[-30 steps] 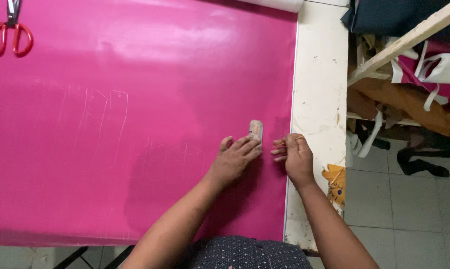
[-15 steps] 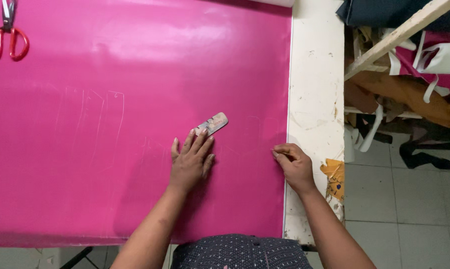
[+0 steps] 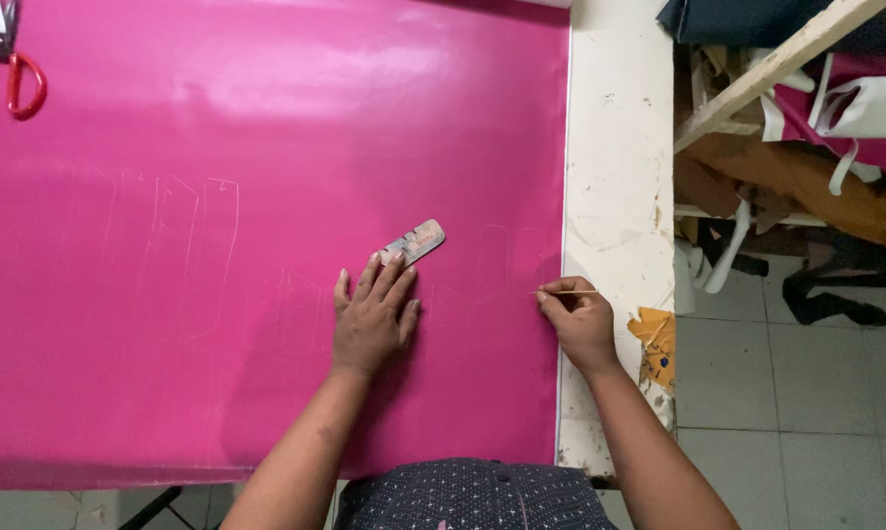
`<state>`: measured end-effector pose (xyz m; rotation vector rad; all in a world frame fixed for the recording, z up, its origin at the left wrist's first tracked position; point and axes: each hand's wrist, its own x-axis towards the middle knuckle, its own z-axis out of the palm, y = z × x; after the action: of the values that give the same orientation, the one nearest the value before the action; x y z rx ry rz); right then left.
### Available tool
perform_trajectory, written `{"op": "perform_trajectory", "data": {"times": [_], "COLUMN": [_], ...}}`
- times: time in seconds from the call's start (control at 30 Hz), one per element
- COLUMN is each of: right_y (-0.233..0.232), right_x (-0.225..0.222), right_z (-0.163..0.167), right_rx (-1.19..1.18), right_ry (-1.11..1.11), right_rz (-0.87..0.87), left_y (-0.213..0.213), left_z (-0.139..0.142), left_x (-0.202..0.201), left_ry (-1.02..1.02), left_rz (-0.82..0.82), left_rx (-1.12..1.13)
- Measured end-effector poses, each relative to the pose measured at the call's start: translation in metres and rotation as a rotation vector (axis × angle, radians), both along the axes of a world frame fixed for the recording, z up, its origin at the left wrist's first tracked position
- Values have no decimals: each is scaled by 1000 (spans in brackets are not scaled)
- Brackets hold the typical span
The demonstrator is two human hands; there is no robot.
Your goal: The person places a small template on a pink sheet and traces its outline with a pencil. They repeat this process multiple times, moving the template to adjacent positions and drawing new outlines to create a series of identical shapes.
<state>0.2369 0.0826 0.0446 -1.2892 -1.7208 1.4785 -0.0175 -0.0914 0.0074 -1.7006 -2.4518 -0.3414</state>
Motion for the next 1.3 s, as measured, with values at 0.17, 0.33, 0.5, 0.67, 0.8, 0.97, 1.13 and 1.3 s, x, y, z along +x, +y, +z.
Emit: {"op": "perform_trajectory", "data": {"times": [0.17,0.33,0.5,0.67,0.8,0.97,1.13,1.3], "right_y": [-2,-1,-2,-9,-11,-11,-10,-25], "right_x": [-6,-7,-10,-25,-35,-39,-31,1], "right_z": [4,3,0,-3,-3,-5,-4,4], "right_rx": [77,118,150,131,152,170,130,-114], "right_ry": [-70,-140,-85,23,-54,-105,23,119], "right_rz": [-11,-10,-4,110,134,135,122,34], "left_y": [1,0,2,2,1,1,2,0], "left_z": [-2,-1,0,0,1,1,-1,-4], "left_x": [0,1,3,3,2,1,3,8], "left_ry": [-3,-20,-50,-53,-55,-53,-115,-98], "left_rz": [3,1,5,-3,-5,-9,-6,-49], "left_rx": [-7,11,21,60,70,71,78,113]}}
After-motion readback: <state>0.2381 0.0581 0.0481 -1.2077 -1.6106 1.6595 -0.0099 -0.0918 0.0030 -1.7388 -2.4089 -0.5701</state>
